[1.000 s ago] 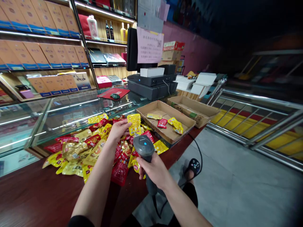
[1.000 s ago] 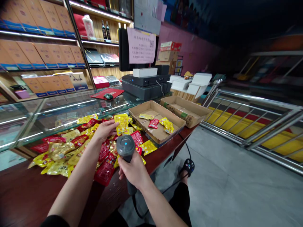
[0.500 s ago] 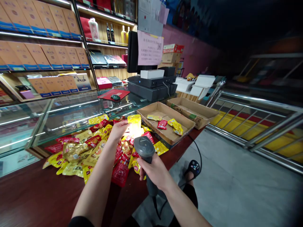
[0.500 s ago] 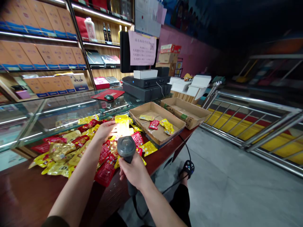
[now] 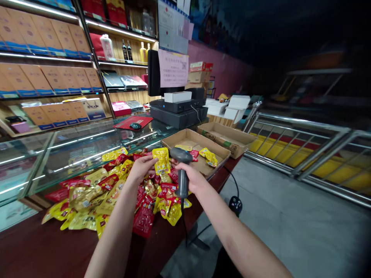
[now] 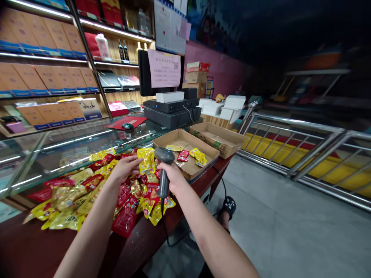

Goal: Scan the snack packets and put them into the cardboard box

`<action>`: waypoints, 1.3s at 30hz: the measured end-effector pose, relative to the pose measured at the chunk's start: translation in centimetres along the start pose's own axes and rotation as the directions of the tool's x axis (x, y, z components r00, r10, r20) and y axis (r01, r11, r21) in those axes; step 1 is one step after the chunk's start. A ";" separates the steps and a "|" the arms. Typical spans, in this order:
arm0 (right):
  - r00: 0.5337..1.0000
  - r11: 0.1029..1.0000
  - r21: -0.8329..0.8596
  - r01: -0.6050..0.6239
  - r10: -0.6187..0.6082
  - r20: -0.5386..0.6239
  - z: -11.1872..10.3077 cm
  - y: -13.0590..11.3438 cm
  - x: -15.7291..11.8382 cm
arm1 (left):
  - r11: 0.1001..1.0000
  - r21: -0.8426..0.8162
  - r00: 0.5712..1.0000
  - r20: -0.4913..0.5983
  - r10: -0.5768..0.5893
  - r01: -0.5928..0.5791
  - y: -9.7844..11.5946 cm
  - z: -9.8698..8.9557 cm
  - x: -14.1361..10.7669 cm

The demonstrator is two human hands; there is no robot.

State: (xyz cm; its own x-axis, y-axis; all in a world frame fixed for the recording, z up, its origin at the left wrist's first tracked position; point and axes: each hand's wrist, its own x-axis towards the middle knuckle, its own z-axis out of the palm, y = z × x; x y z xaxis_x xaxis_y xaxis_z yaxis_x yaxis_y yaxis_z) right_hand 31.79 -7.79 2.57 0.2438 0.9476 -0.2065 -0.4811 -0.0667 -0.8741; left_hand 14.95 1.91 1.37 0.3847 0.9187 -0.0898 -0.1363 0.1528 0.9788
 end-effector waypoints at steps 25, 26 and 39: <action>0.980 0.977 0.101 -0.186 0.192 -0.057 -8.1 -15.2 12.2 | 0.932 0.361 0.995 -0.073 0.061 -0.030 4.1 14.3 16.2; 0.978 0.979 0.093 -0.182 0.190 -0.088 -8.7 -15.3 12.5 | 0.919 0.392 0.995 -0.077 0.070 -0.035 3.8 14.5 16.5; 0.975 0.975 0.030 -0.219 0.218 0.044 -3.4 -8.9 7.5 | 0.947 0.319 0.990 -0.144 0.014 0.033 4.0 6.1 6.2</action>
State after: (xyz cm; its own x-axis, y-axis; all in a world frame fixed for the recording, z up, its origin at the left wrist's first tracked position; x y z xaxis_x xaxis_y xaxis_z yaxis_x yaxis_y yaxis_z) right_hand 40.77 -1.12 7.28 0.0953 0.9232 -0.3724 -0.5478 -0.2637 -0.7940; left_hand 22.33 6.04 5.88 0.2475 0.9635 -0.1018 0.1752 0.0589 0.9828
